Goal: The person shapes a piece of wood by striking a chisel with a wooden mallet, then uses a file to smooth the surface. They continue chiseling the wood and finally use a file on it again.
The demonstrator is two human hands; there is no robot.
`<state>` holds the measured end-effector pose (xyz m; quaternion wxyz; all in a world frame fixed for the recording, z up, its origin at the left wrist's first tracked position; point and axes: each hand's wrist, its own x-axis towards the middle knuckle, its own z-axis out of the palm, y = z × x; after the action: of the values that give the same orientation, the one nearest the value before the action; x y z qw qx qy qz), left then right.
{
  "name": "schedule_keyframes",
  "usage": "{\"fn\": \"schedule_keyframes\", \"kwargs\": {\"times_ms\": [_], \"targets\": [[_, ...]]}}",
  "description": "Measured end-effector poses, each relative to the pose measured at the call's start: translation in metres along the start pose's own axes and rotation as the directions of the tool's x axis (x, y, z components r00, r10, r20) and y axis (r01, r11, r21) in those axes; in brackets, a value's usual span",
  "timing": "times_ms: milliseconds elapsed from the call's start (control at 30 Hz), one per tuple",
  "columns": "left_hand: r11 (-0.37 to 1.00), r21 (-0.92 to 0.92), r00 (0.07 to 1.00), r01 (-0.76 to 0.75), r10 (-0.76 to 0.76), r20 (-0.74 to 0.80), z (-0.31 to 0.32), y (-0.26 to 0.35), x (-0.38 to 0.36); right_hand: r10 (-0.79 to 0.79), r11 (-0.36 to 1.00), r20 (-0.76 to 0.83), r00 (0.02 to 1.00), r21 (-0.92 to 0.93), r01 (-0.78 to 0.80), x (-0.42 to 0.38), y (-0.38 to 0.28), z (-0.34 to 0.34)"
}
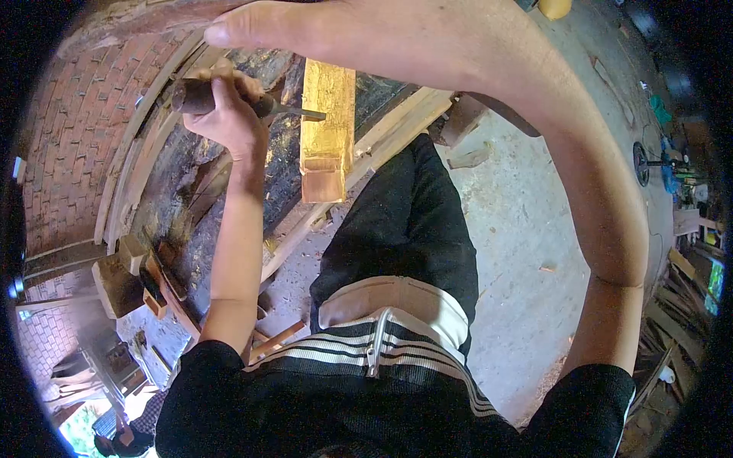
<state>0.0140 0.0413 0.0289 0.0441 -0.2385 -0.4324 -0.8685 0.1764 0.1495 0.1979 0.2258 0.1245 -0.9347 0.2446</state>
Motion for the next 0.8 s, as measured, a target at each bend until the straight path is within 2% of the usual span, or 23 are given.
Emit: {"fn": "schedule_keyframes", "kwargs": {"times_ms": [33, 100, 133, 200, 233, 300, 333, 400, 433, 500, 533, 600, 633, 700, 733, 767, 800], "targets": [[1.0, 0.008, 1.0, 0.001, -0.001, 0.0, 0.0, 0.0, 0.0, -0.005, 1.0, 0.002, 1.0, 0.001, 0.005, -0.001, -0.003, 0.002], [1.0, 0.013, 1.0, -0.001, 0.001, 0.0, 0.0, 0.001, 0.0, 0.081, 0.981, -0.024, 0.996, -0.176, -0.084, 0.0, -0.015, 0.008], [1.0, -0.01, 1.0, 0.009, -0.009, 0.001, 0.0, 0.001, 0.001, 0.081, 0.98, -0.023, 0.996, -0.179, -0.084, 0.001, -0.014, 0.002], [0.999, -0.033, 1.0, 0.023, -0.023, 0.004, 0.002, 0.002, 0.0, 0.176, 0.983, 0.207, 0.962, -0.083, -0.162, 0.001, -0.012, -0.012], [0.999, -0.016, 1.0, 0.028, -0.028, 0.0, 0.002, 0.003, 0.0, 0.178, 0.983, 0.207, 0.962, -0.081, -0.165, 0.0, -0.012, -0.007], [1.0, 0.002, 1.0, 0.03, -0.03, -0.005, 0.003, 0.005, 0.0, 0.201, 0.977, -0.044, 0.979, -0.067, -0.203, -0.005, -0.011, 0.011], [1.0, 0.004, 1.0, 0.025, -0.025, -0.003, 0.003, 0.004, -0.001, 0.199, 0.977, -0.045, 0.979, -0.068, -0.202, -0.008, -0.001, 0.013], [1.0, 0.001, 1.0, 0.02, -0.02, 0.001, 0.006, 0.001, -0.001, 0.15, 0.968, 0.019, 0.989, -0.205, -0.143, -0.012, 0.035, 0.014], [0.998, 0.064, 0.999, 0.005, -0.002, -0.046, 0.006, 0.001, 0.0, 0.15, 0.968, 0.018, 0.989, -0.204, -0.143, -0.012, 0.048, 0.021], [0.992, 0.127, 0.996, -0.011, 0.023, -0.089, 0.003, 0.001, 0.003, -0.126, 0.992, -0.135, 0.983, -0.037, 0.122, -0.001, 0.053, 0.032], [0.998, 0.068, 0.999, 0.008, -0.005, -0.042, 0.0, 0.001, 0.003, -0.124, 0.992, -0.136, 0.983, -0.041, 0.119, -0.009, 0.046, 0.027], [0.999, 0.01, 0.999, 0.037, -0.037, 0.01, 0.001, 0.002, 0.0, 0.155, 0.986, 0.033, 0.987, -0.061, -0.153, -0.004, -0.012, 0.0], [1.0, -0.007, 1.0, 0.03, -0.03, 0.008, 0.004, 0.003, -0.001, 0.158, 0.986, 0.033, 0.987, -0.059, -0.156, 0.002, -0.011, -0.012], [1.0, 0.008, 1.0, 0.0, 0.0, 0.014, 0.004, 0.001, 0.0, 0.236, 0.916, 0.314, 0.92, 0.244, -0.318, 0.013, -0.004, -0.027], [1.0, 0.009, 1.0, -0.003, 0.003, 0.013, 0.003, 0.001, 0.001, 0.233, 0.917, 0.314, 0.92, 0.245, -0.315, 0.009, -0.004, -0.017], [1.0, 0.02, 1.0, 0.0, 0.0, 0.006, 0.004, 0.001, 0.001, 0.212, 0.973, 0.099, 0.972, 0.07, -0.22, 0.002, -0.007, 0.003], [0.999, 0.032, 1.0, 0.004, -0.004, -0.001, 0.004, 0.001, 0.001, 0.142, 0.98, -0.11, 0.984, -0.125, -0.155, -0.002, -0.008, 0.014]]}}
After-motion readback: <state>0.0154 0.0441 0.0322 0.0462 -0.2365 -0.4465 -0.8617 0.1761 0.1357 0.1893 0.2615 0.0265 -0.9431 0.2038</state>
